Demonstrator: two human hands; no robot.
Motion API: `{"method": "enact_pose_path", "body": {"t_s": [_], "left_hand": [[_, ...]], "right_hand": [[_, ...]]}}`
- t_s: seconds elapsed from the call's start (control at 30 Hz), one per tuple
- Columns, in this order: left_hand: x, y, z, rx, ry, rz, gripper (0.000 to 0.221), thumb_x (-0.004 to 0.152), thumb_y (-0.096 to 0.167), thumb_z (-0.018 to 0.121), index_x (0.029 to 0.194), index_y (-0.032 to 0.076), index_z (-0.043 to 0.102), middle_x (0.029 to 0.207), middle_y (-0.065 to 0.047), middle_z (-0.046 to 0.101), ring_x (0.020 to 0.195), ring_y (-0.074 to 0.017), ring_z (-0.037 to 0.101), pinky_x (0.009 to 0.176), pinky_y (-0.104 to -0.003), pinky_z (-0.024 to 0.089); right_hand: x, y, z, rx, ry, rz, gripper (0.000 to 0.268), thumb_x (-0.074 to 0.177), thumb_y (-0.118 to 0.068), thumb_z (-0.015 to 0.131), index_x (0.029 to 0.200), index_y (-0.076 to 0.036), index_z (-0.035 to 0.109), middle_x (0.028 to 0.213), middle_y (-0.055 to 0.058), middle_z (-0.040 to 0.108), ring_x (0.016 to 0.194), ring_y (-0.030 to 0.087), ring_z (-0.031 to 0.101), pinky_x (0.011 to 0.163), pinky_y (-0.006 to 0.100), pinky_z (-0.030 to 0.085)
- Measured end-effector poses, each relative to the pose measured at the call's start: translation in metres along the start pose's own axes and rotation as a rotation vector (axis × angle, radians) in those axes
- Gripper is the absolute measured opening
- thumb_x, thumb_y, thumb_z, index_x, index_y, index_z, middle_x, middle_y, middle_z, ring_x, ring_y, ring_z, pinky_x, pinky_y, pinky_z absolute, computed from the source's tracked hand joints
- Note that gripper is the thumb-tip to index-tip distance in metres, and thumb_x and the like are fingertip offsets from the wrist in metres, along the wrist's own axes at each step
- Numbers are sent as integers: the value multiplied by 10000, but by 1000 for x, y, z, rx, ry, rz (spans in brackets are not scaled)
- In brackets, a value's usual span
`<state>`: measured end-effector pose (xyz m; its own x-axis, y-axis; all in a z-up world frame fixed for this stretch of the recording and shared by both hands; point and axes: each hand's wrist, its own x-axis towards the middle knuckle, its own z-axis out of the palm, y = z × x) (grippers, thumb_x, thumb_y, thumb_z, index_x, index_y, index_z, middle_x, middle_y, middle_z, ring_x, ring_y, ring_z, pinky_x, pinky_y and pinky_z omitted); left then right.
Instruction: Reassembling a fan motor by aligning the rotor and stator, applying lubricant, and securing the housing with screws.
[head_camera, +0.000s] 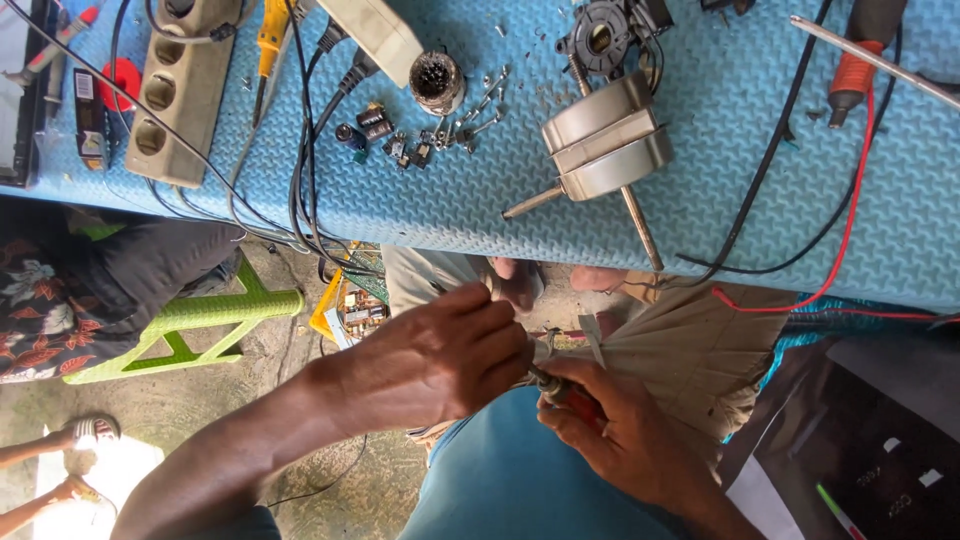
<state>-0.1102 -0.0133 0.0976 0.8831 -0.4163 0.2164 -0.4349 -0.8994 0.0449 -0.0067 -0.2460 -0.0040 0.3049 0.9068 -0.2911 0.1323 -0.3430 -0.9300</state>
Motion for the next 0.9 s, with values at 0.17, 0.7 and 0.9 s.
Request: {"method": "enact_pose_path", "body": {"t_s": [0.17, 0.7, 0.9], "left_hand": [[0, 12, 11, -56, 4, 42, 225, 1095, 7, 564, 888, 56, 640, 810, -63, 525, 739, -242, 505, 706, -349, 414], [6, -34, 6, -444, 36, -104, 424, 953, 166, 813, 1312, 34, 631, 1283, -173, 685, 1259, -338, 640, 1144, -565, 460], [30, -137, 19, -46, 209, -348, 161, 970, -54, 797, 1116, -91, 739, 1037, -191, 720, 962, -346, 613, 793, -434, 556]], "right_hand": [[1, 8, 12, 61, 56, -93, 226, 946, -214, 709, 1141, -105, 678, 660, -4, 555, 575, 116, 496, 551, 294, 465], [-1, 35, 14, 111, 103, -189, 202, 929, -159, 675, 1123, -107, 653, 652, -31, 515, 567, 100, 460, 564, 278, 454], [-7, 43, 6, -52, 203, -152, 348, 857, -253, 774, 1171, -150, 664, 691, -30, 668, 545, 90, 568, 570, 269, 512]]}}
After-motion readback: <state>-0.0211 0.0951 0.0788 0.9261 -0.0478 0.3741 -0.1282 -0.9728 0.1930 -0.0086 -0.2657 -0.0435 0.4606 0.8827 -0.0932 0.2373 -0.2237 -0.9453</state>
